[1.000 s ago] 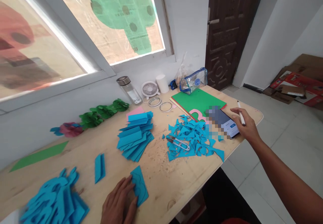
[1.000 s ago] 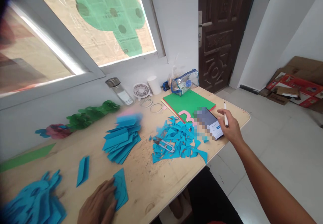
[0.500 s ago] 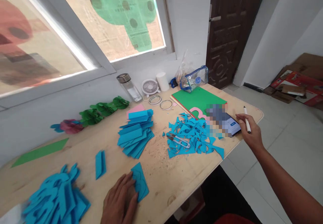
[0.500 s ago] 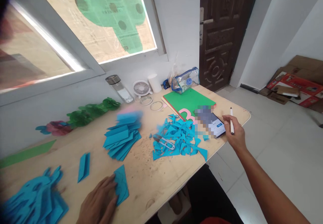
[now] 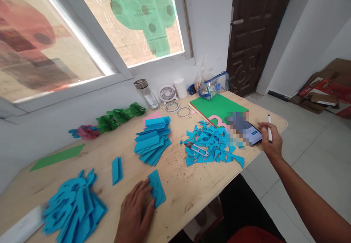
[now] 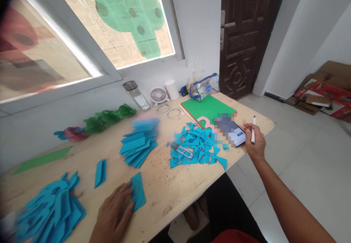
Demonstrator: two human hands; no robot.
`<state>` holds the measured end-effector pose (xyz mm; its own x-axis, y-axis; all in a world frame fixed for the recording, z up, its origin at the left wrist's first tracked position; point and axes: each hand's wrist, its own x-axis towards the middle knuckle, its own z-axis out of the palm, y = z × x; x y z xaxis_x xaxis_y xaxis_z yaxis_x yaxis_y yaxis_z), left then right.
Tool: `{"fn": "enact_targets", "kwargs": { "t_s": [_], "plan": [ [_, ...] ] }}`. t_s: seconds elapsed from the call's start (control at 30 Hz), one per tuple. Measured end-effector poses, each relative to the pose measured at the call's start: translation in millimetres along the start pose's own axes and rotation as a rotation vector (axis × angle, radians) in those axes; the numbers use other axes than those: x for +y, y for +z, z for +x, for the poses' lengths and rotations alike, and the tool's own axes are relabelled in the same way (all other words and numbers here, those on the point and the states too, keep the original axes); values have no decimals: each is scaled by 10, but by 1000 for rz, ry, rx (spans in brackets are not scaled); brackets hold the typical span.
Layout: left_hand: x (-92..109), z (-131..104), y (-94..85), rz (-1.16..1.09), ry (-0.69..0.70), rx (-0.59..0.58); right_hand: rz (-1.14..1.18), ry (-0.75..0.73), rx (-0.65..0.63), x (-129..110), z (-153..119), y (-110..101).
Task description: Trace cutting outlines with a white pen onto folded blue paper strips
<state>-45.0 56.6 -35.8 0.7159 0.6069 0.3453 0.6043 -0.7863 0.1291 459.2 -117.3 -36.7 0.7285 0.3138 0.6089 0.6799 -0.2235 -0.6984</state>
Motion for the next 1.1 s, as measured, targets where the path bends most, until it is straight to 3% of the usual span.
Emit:
{"fn": "enact_targets", "kwargs": {
  "t_s": [1.1],
  "plan": [
    [157, 60, -95, -34, -48, -8, -84, -27, 45, 59, 2, 27]
  ]
}}
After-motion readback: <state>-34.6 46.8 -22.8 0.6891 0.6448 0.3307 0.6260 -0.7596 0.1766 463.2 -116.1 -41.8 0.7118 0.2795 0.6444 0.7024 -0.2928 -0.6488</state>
